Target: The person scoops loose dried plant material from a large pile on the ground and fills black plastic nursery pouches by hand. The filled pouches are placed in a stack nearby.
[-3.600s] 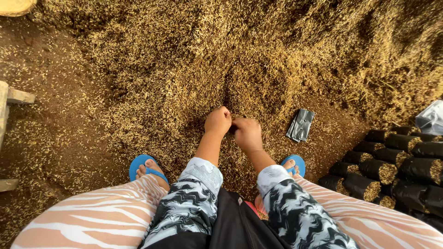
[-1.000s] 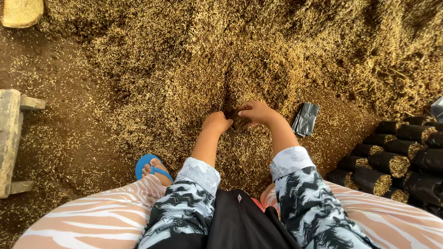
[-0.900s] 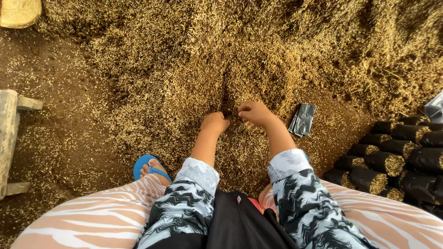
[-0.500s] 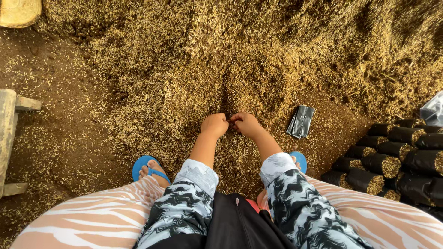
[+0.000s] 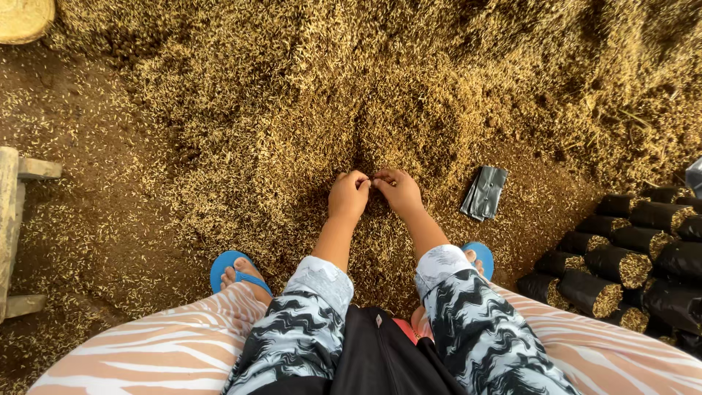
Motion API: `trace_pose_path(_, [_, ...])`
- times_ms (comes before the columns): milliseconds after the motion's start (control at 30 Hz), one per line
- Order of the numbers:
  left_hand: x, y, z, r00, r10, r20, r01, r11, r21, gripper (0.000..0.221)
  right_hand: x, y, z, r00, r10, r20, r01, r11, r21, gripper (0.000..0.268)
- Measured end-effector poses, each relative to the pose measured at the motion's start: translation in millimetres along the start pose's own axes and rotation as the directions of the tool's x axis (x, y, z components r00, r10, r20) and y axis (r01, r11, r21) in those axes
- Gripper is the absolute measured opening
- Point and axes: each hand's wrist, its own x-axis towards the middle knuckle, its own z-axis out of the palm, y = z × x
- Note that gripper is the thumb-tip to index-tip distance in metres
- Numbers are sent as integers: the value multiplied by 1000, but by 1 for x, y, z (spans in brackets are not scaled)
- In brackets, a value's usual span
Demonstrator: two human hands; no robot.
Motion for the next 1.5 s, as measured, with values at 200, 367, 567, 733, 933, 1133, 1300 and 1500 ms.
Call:
trace_pose_path(200, [-1,5,0,991,117,-62,-110,988,109,15,3,7,9,999,26,-31,-27,999,-27,28])
trace_pose_path(367, [1,6,-32,978,-83,194,72,995,62,34,10,9,-34,982,23,188,-35,997,63,60])
trace_pose_path(567, [11,-2,-38,883,-206,422,148,975,166,47,0,14,-37,795,319,515,-411,909,72,67])
trace_pose_path(733, [13,-12,-13,934,-160,318,100,976,195,39,1,19,-27,837,283,468,-390,909,148,66])
trace_pose_path(933, [13,-12,-23,908,-188,374,163,982,97,39,3,-22,-65,859,327,393,-338,940,-42,66])
trace_pose_path(1133, [15,-12,-30,892,-210,400,182,978,107,44,22,-43,-54,992,-117,34,122,966,-227,54])
trace_pose_path(1300, [13,-15,-28,904,-176,391,152,984,92,40,30,-5,-25,981,-195,18,192,938,-289,54])
trace_pose_path(1500, [19,-24,-26,876,-204,437,171,979,114,39,28,18,-49,990,138,28,-133,981,-138,36])
